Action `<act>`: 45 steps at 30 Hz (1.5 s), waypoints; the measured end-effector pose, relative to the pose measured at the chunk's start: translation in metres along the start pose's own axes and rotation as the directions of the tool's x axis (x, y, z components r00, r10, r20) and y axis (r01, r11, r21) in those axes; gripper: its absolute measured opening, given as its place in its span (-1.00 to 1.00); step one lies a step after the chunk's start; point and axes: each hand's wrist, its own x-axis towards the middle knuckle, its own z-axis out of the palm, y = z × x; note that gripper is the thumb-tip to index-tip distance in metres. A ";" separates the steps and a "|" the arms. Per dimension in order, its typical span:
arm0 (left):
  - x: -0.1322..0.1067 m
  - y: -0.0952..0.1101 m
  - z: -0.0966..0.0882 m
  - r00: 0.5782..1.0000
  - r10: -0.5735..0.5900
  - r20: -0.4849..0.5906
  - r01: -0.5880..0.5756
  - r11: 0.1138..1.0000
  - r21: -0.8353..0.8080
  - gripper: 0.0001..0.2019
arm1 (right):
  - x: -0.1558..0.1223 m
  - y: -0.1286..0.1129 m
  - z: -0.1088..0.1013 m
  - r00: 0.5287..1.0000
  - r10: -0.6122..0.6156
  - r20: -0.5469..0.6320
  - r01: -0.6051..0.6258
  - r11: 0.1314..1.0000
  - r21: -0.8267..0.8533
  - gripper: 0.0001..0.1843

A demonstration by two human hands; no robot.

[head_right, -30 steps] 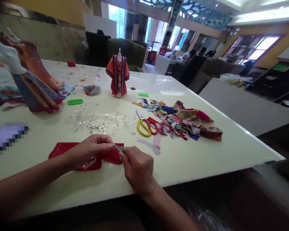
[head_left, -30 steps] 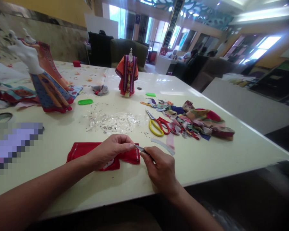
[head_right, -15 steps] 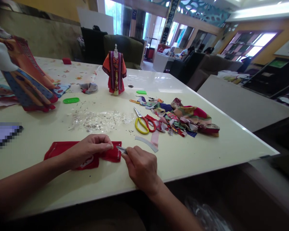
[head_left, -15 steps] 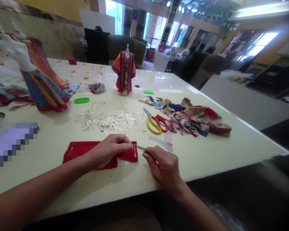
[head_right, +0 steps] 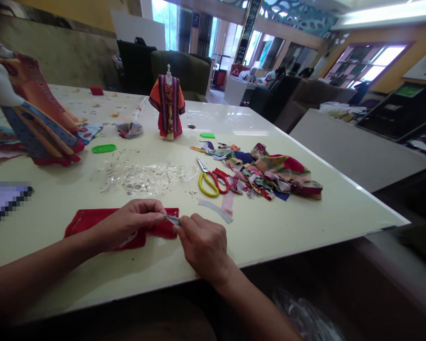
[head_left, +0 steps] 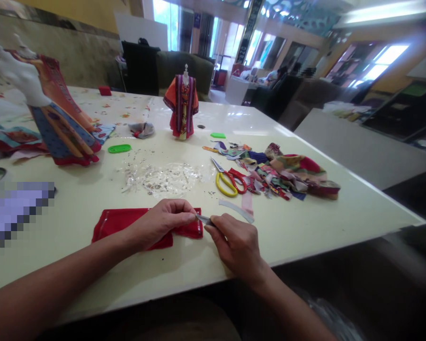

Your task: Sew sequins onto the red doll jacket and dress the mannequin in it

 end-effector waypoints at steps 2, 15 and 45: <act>-0.001 0.001 0.000 1.000 0.007 0.000 -0.007 1.000 0.018 -0.79 | 0.000 0.000 0.001 1.000 0.000 -0.010 0.000 1.000 0.000 -0.88; -0.001 0.002 -0.001 0.998 0.056 0.021 -0.059 0.968 0.244 -0.83 | -0.009 0.000 0.007 0.994 0.035 -0.100 -0.034 0.999 0.017 -0.92; 0.008 0.001 -0.017 0.866 0.285 0.412 -0.485 0.275 0.830 -0.86 | -0.007 0.022 0.003 0.944 -0.018 0.331 0.145 0.919 -0.366 -0.84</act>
